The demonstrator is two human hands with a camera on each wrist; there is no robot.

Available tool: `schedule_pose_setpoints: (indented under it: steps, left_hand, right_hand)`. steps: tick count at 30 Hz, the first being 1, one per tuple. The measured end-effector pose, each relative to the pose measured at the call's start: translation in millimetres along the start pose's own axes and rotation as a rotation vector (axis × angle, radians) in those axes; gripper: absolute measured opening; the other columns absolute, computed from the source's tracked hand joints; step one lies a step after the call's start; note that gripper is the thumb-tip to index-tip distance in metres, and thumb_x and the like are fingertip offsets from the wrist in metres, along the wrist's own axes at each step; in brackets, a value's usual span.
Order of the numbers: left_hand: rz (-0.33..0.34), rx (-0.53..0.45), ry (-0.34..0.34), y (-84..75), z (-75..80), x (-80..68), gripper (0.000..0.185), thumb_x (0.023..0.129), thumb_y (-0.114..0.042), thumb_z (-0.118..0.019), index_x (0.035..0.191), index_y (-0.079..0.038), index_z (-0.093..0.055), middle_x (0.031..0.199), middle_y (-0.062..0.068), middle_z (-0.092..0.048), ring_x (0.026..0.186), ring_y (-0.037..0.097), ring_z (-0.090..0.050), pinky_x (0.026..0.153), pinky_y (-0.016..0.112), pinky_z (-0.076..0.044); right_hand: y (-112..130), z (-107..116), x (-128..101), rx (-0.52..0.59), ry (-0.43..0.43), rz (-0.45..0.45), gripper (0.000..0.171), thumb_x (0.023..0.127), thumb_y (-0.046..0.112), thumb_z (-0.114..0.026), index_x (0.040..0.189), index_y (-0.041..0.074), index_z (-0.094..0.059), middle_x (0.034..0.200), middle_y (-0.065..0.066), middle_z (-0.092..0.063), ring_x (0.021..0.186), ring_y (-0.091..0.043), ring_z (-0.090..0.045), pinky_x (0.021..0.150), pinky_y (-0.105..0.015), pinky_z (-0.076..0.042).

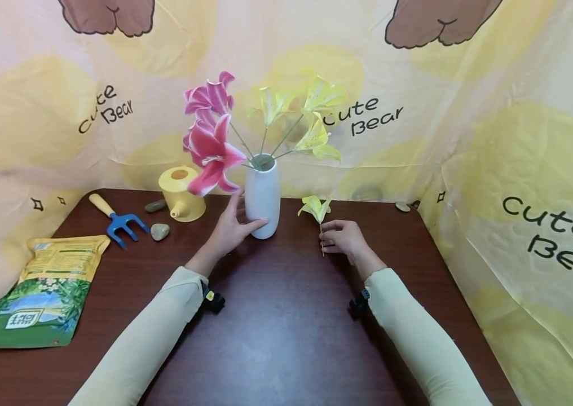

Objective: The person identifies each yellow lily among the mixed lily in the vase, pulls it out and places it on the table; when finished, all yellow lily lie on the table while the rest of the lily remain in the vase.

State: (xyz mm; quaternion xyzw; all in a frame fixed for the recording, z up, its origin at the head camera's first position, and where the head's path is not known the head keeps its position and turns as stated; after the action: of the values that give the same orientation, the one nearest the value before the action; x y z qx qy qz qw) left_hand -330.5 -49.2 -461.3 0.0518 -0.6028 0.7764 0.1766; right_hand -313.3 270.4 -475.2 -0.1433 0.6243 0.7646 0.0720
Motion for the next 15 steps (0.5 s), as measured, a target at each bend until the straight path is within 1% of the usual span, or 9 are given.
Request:
schedule_pose_setpoints:
  steps: [8,10,12,15]
  left_hand:
    - [0.0,-0.001,-0.003,0.0,0.7,1.1,0.086,0.094,-0.032,-0.094,0.162,-0.031,-0.041,0.16,0.012,-0.059,0.147,0.041,-0.062,0.122,0.061,-0.055]
    - [0.0,-0.004,-0.004,-0.4,0.7,1.0,0.086,0.094,-0.032,-0.094,0.162,-0.032,-0.042,0.16,0.012,-0.059,0.148,0.042,-0.062,0.122,0.061,-0.055]
    - [0.005,-0.007,-0.005,-0.2,0.7,0.7,0.086,0.094,-0.033,-0.094,0.163,-0.033,-0.041,0.16,0.012,-0.059,0.148,0.042,-0.062,0.122,0.061,-0.055]
    - [0.012,-0.007,-0.003,0.3,0.4,-0.2,0.088,0.095,-0.034,-0.093,0.165,-0.033,-0.04,0.161,0.012,-0.059,0.149,0.041,-0.062,0.122,0.06,-0.055]
  right_hand:
    - [0.0,0.6,-0.7,-0.021,-0.037,-0.003,0.045,0.106,-0.001,-0.071,0.147,-0.014,-0.06,0.102,-0.01,-0.084,0.081,-0.014,-0.079,0.075,-0.032,-0.071]
    - [-0.1,1.4,-1.1,-0.035,-0.047,0.002,0.045,0.106,0.0,-0.072,0.147,-0.014,-0.06,0.103,-0.01,-0.084,0.081,-0.013,-0.079,0.076,-0.032,-0.071]
    - [-0.3,2.6,-1.3,-0.05,-0.067,0.006,0.043,0.106,0.001,-0.072,0.145,-0.013,-0.063,0.101,-0.007,-0.084,0.081,-0.013,-0.078,0.077,-0.031,-0.071]
    - [4.7,2.7,-5.3,-0.04,-0.092,0.036,0.043,0.107,0.005,-0.073,0.145,-0.012,-0.063,0.107,-0.01,-0.085,0.084,-0.012,-0.079,0.081,-0.031,-0.071]
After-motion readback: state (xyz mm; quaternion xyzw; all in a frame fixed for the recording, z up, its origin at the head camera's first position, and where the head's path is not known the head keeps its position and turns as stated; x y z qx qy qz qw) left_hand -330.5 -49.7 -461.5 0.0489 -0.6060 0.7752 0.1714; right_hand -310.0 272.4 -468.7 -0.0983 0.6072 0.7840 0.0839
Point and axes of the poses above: each hand's wrist, its own x-axis towards the middle knuckle, its own z-axis out of the back of the hand, y = z × x, the point moved 4 cm from there along x, towards the middle knuckle
